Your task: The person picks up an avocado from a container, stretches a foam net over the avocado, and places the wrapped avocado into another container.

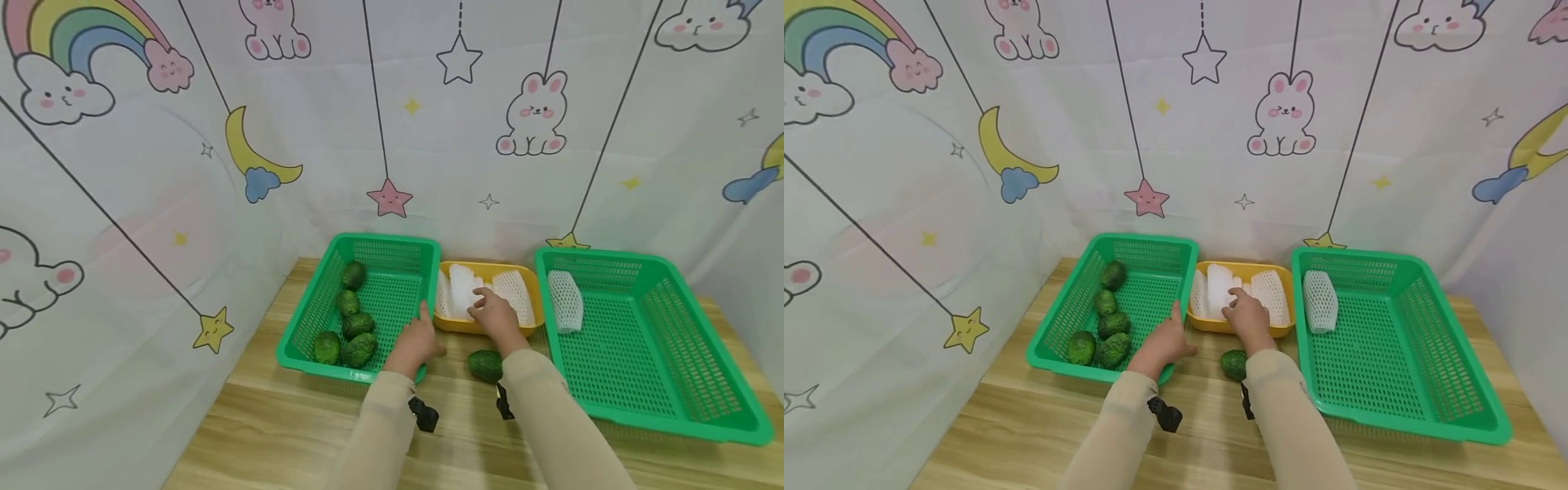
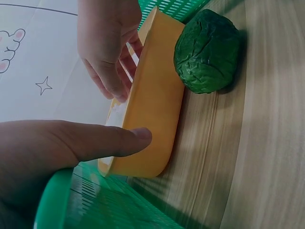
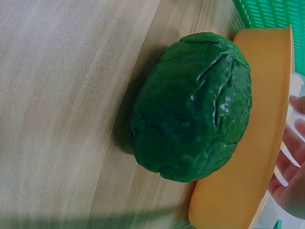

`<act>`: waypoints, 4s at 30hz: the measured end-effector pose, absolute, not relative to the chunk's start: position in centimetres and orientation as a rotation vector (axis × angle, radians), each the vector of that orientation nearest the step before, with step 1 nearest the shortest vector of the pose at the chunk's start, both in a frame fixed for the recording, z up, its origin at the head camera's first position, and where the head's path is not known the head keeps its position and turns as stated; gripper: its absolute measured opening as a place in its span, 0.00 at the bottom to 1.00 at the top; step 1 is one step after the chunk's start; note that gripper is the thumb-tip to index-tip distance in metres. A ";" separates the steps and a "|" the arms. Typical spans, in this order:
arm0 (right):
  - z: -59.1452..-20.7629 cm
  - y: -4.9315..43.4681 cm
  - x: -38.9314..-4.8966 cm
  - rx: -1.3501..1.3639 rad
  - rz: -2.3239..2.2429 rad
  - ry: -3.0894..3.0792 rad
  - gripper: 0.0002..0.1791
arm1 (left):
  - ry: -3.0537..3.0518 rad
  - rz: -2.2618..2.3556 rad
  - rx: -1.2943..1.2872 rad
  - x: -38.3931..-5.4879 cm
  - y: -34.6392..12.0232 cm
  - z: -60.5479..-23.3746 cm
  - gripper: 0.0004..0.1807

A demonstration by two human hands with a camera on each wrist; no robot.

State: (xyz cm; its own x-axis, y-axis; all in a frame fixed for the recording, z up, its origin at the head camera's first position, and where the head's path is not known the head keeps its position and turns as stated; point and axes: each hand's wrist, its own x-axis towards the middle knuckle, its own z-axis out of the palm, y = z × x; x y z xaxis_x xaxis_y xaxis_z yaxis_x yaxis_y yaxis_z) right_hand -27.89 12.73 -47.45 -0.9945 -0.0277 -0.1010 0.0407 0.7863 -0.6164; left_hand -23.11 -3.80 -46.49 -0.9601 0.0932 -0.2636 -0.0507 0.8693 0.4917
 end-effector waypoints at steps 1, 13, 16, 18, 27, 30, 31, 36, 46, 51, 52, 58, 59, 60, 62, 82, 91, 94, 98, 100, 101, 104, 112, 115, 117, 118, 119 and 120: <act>-47.5 12.7 -27.9 -0.002 -0.975 2.884 0.29 | 2.763 0.737 0.032 -23.1 -3.8 -46.5 0.56; -47.3 12.6 -27.9 0.049 -0.911 3.023 0.19 | 2.739 0.759 0.028 -23.1 -3.9 -46.6 0.57; -46.5 12.9 -27.9 0.109 -1.083 3.036 0.15 | 2.745 0.763 0.023 -23.2 -4.1 -46.6 0.58; -45.6 13.2 -27.9 0.175 -1.227 3.008 0.16 | 2.744 0.775 0.020 -23.1 -4.2 -46.5 0.60; -40.8 15.2 -26.9 0.226 -1.792 2.747 0.16 | 2.959 0.959 0.208 -23.3 -3.5 -44.1 0.67; -39.7 15.4 -26.2 0.141 -1.803 2.611 0.17 | 3.081 0.916 0.403 -23.6 -3.0 -43.1 0.65; -39.5 15.4 -26.0 0.103 -1.795 2.564 0.17 | 3.103 0.895 0.455 -23.7 -2.9 -43.0 0.64; -39.1 15.3 -25.1 -0.065 -1.714 2.416 0.18 | 3.124 0.805 0.547 -23.7 -2.4 -42.9 0.51; -39.7 15.4 -24.3 -0.278 -1.469 2.221 0.26 | 3.205 0.661 0.514 -23.1 -1.7 -43.1 0.31; -39.8 14.9 -24.1 -0.226 -1.502 2.204 0.27 | 3.244 0.590 0.500 -22.8 -1.6 -42.8 0.32; -39.8 14.8 -24.1 -0.211 -1.506 2.205 0.27 | 3.256 0.566 0.507 -22.7 -1.6 -42.8 0.32; -40.1 14.7 -24.6 -0.105 -1.427 2.489 0.24 | 3.295 0.487 0.606 -22.4 -1.9 -42.1 0.21; -40.2 15.0 -24.7 -0.073 -1.417 2.549 0.21 | 3.305 0.493 0.619 -22.4 -2.1 -41.9 0.19; -40.3 15.4 -24.8 -0.050 -1.400 2.607 0.18 | 3.319 0.501 0.636 -22.4 -2.5 -41.9 0.15; -40.4 16.2 -24.9 0.002 -1.340 2.706 0.12 | 3.349 0.547 0.671 -22.4 -3.2 -41.6 0.12; -37.3 15.7 -23.5 -0.347 -1.502 2.536 0.22 | 3.074 0.955 0.943 -22.7 -3.1 -42.6 0.57; -37.3 15.9 -23.1 -0.306 -1.736 2.452 0.23 | 2.825 1.390 0.730 -22.7 -2.7 -44.3 0.29; -37.4 16.3 -22.9 -0.310 -1.843 2.414 0.24 | 2.517 1.725 0.573 -22.6 -2.8 -45.0 0.31; -38.0 16.5 -23.0 -0.248 -1.744 2.480 0.23 | 2.293 1.911 0.445 -22.6 -3.1 -45.5 0.38; -38.8 16.6 -23.1 -0.242 -1.581 2.532 0.19 | 2.211 1.972 0.452 -22.4 -3.3 -45.1 0.36; -39.2 16.6 -23.1 -0.264 -1.490 2.553 0.17 | 2.174 1.996 0.462 -22.2 -3.5 -44.9 0.34; -40.8 16.5 -23.2 -0.330 -1.239 2.580 0.14 | 2.116 2.045 0.489 -21.6 -3.9 -44.0 0.28; -45.8 15.9 -22.2 -0.191 -0.836 2.514 0.36 | 2.093 2.052 0.520 -21.2 -4.2 -43.7 0.31; -47.3 15.8 -22.0 -0.146 -0.794 2.511 0.43 | 2.095 2.052 0.506 -21.2 -4.2 -43.7 0.32; -47.9 15.8 -22.0 -0.145 -0.785 2.524 0.44 | 2.100 2.053 0.502 -21.2 -4.2 -43.7 0.32; -48.1 15.8 -22.1 -0.150 -0.780 2.534 0.43 | 2.101 2.053 0.502 -21.2 -4.2 -43.7 0.33; -48.2 15.8 -22.1 -0.155 -0.775 2.543 0.42 | 2.100 2.056 0.503 -21.2 -4.2 -43.7 0.33; -48.2 15.8 -22.1 -0.156 -0.775 2.550 0.40 | 2.096 2.063 0.507 -21.3 -4.2 -43.8 0.33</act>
State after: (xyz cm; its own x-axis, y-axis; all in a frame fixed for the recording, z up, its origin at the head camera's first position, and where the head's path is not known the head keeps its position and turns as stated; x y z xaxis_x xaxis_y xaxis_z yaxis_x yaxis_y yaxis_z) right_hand -22.07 15.84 -48.15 -0.8843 -0.2377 -0.4018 0.0261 0.8341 -0.5510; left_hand -21.26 -4.20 -43.81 -0.9304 0.3450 0.1236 0.1291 -0.0073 0.9916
